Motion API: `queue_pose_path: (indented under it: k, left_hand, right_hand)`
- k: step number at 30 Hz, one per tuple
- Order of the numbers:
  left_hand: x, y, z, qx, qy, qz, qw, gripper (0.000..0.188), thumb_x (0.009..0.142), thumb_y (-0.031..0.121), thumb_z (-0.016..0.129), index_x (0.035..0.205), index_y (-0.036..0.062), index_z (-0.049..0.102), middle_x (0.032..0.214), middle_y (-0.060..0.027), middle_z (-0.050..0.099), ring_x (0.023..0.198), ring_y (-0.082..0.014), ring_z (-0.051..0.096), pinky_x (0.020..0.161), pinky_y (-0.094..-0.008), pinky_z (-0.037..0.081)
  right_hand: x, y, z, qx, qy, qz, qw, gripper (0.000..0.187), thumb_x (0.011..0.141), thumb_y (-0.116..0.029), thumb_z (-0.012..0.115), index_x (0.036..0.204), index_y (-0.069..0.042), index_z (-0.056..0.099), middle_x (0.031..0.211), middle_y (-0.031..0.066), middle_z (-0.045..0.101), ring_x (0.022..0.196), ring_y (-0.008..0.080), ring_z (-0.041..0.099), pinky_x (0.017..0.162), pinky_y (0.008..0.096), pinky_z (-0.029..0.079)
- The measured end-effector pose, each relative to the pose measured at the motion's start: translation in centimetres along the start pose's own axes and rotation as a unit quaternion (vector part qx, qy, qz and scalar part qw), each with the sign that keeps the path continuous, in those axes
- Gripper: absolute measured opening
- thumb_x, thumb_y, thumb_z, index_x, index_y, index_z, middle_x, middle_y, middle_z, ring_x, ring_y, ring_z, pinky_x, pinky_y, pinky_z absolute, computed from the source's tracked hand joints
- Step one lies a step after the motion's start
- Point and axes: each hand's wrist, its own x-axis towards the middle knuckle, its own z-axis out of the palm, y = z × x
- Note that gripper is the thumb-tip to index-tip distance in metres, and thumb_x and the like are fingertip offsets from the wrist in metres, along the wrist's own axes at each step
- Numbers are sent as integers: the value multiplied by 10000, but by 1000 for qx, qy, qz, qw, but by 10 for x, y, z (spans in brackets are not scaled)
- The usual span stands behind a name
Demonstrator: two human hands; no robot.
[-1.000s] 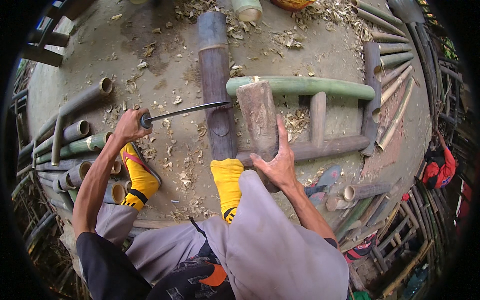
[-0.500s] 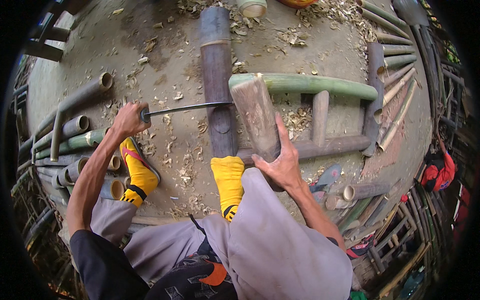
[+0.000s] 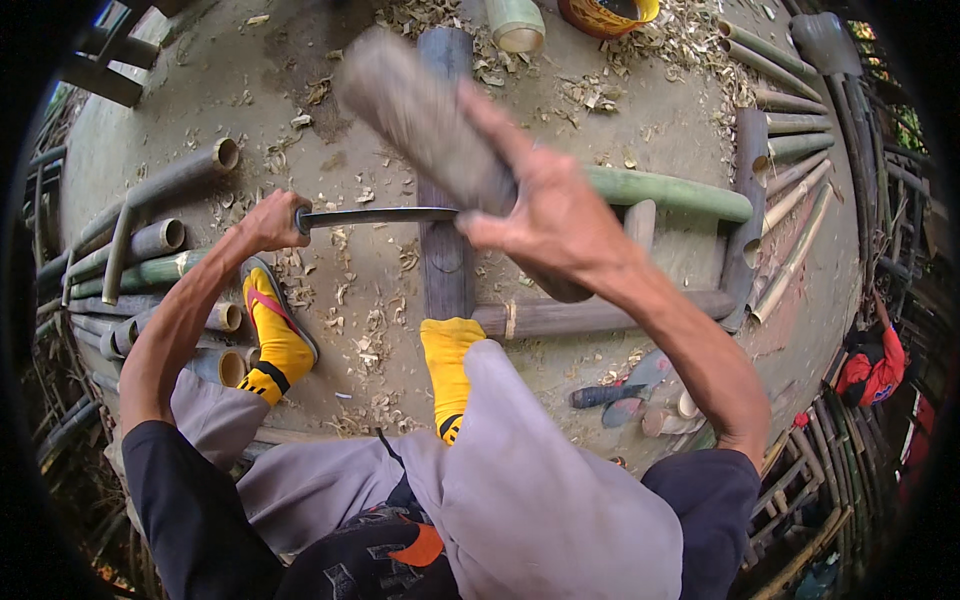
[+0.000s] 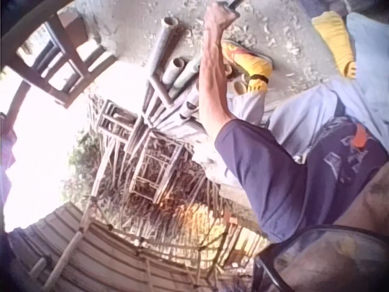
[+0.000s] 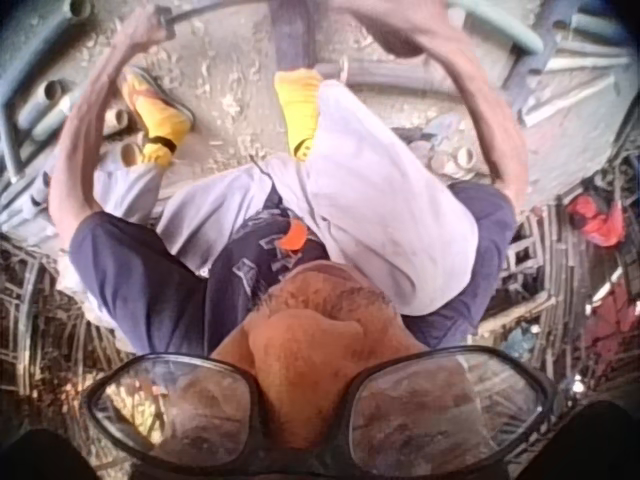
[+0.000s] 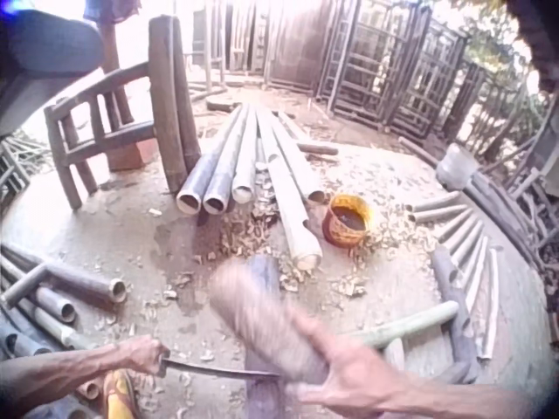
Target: The person uses a knife and a mallet to carve precise rectangular holes and joints into thick bamboo poles while sitting on the ground.
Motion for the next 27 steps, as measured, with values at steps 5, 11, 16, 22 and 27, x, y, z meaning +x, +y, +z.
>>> queue_pose_path:
  k: [5, 11, 16, 22, 27]
  left_hand:
    - [-3, -5, 7, -24, 18, 9, 1000, 264, 573, 190, 647, 731, -19, 616, 641, -196, 604, 610, -342, 604, 619, -418, 492]
    - [13, -2, 10, -24, -27, 37, 999, 274, 571, 196, 649, 736, -22, 621, 652, -204, 610, 625, -361, 607, 632, -414, 495]
    - [-12, -9, 9, -31, -37, -9, 999, 283, 574, 202, 654, 740, -26, 625, 656, -205, 613, 638, -349, 619, 635, -410, 500]
    - [3, -2, 11, -24, -21, 8, 999, 299, 573, 207, 664, 772, -15, 644, 678, -208, 628, 665, -362, 628, 670, -418, 507]
    - [7, -8, 17, -24, -1, 43, 999, 304, 560, 196, 669, 761, -30, 634, 654, -201, 618, 622, -350, 616, 635, -410, 498]
  right_hand:
    - [9, -27, 4, 202, 340, 66, 916, 936, 696, -221, 760, 1452, -61, 231, 1183, 231, 574, 986, 311, 628, 908, 388, 492]
    - [-22, 39, 40, 113, -145, 167, 969, 977, 657, -274, 733, 1479, -241, 206, 1109, 293, 598, 1010, 411, 607, 935, 420, 474]
    - [42, -25, -34, -84, 80, -166, 979, 693, 709, -209, 708, 1340, -130, 433, 1105, 205, 612, 985, 329, 628, 872, 388, 508]
    - [4, 16, 42, 148, 237, 8, 960, 721, 771, -246, 677, 1374, -37, 342, 1038, 216, 627, 963, 319, 635, 868, 358, 512]
    - [-4, 28, 28, 109, -187, 104, 971, 1001, 642, -357, 730, 1474, -123, 226, 1387, 237, 423, 1252, 377, 451, 1055, 417, 360]
